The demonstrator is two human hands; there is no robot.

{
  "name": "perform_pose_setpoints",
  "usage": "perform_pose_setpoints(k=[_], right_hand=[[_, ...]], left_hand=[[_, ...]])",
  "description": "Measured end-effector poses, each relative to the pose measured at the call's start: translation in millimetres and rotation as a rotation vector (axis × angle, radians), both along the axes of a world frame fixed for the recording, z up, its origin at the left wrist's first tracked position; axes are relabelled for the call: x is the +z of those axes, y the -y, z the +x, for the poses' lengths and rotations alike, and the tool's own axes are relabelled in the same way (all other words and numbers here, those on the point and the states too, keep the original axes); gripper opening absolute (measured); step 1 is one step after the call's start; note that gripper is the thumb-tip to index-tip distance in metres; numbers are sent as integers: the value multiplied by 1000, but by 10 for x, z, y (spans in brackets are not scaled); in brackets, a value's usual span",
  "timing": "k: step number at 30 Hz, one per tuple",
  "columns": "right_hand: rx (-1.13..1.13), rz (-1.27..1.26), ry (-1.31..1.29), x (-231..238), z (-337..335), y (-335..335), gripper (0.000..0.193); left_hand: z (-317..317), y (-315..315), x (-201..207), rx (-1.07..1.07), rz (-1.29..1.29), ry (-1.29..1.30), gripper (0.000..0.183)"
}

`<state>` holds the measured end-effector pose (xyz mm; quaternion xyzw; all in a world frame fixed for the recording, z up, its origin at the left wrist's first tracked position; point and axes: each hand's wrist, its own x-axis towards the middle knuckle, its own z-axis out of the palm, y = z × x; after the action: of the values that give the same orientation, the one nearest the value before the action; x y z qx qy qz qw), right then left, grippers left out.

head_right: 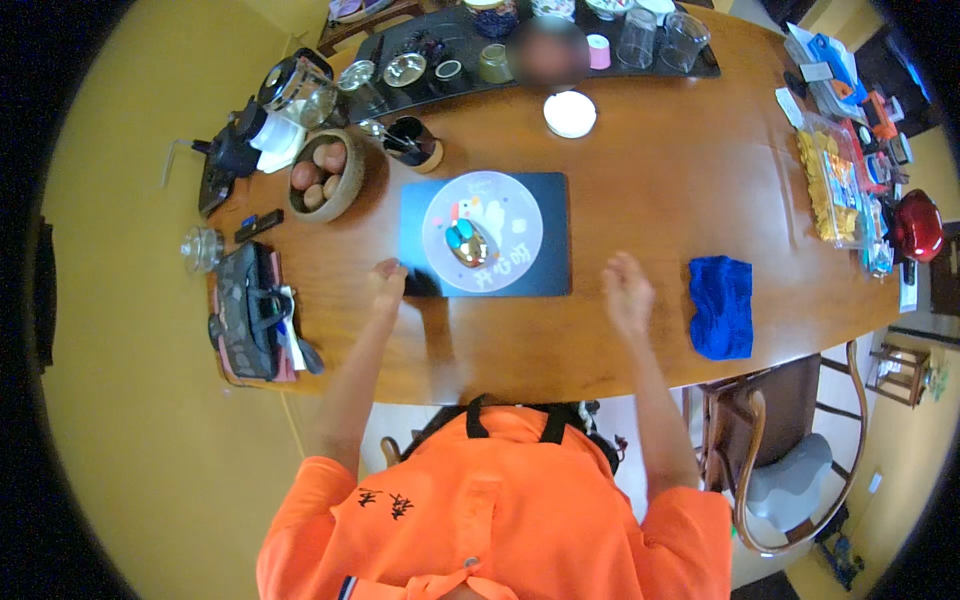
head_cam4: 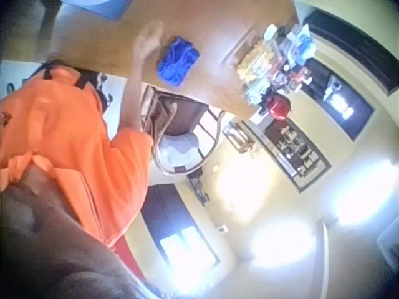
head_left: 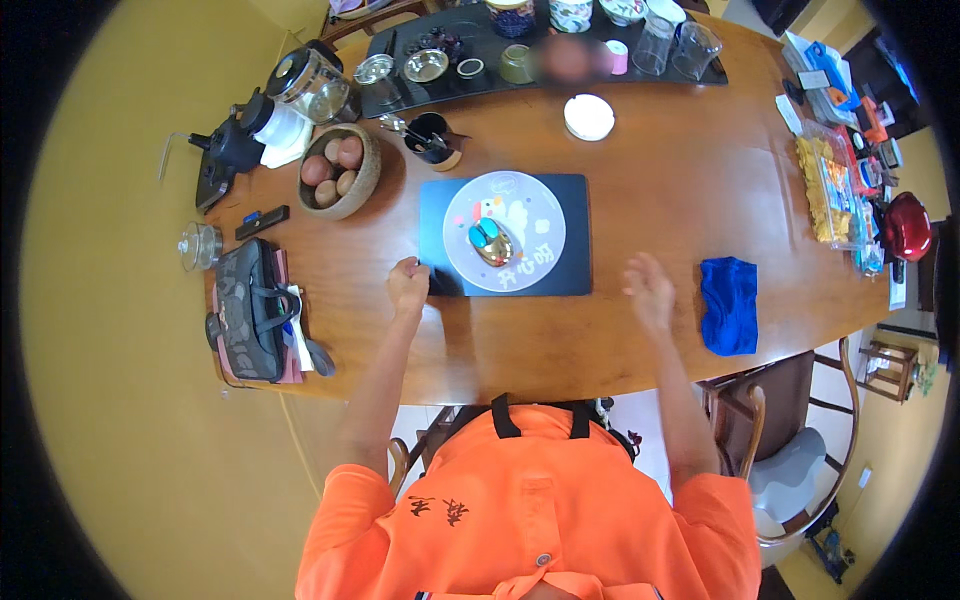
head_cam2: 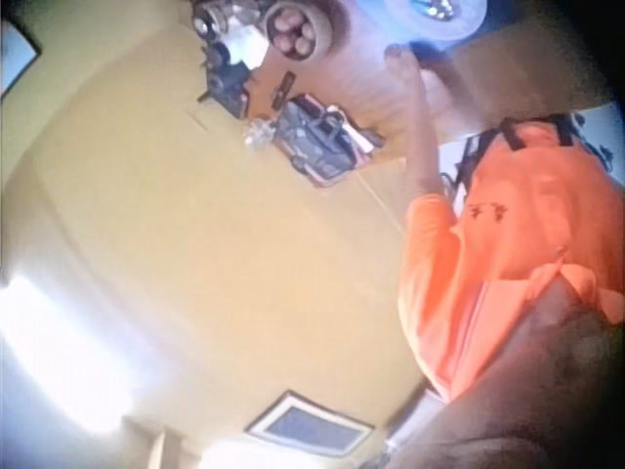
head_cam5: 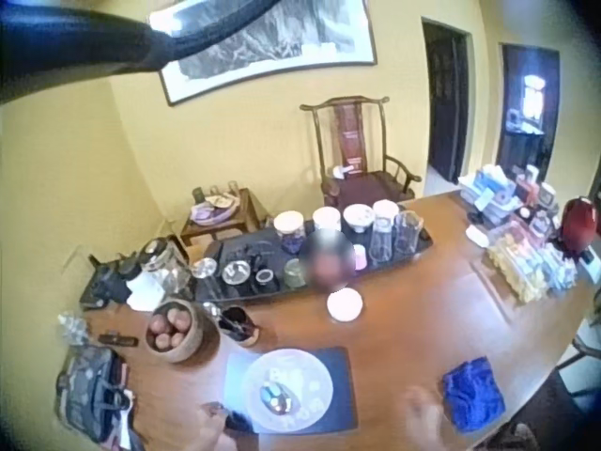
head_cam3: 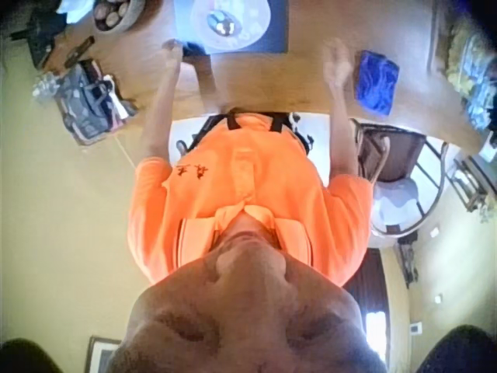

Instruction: The person wipes a wooden dining table and several chairs using a blue cloth. They move items like a snack container, helmet, and bowl aside to clean the table surface, then wipe the chairs' seats, backs, and armrests.

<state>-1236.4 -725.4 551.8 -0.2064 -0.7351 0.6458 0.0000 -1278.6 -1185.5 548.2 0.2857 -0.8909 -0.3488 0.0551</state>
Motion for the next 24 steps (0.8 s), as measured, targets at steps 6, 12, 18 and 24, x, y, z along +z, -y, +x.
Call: perform_pose_setpoints(k=[6, 12, 18, 24], right_hand=[[262, 805, 231, 442, -515, 991, 32], [244, 938, 242, 427, -457, 1070, 21], [450, 925, 292, 543, -45, 1591, 25], [611, 785, 185, 562, 413, 2359, 35]], left_hand=[[-93, -302, 458, -33, -93, 79, 23], [-91, -266, 309, -94, -106, 152, 22], [420, 297, 454, -71, -74, 251, 18], [1191, 1034, 564, 98, -213, 226, 16]])
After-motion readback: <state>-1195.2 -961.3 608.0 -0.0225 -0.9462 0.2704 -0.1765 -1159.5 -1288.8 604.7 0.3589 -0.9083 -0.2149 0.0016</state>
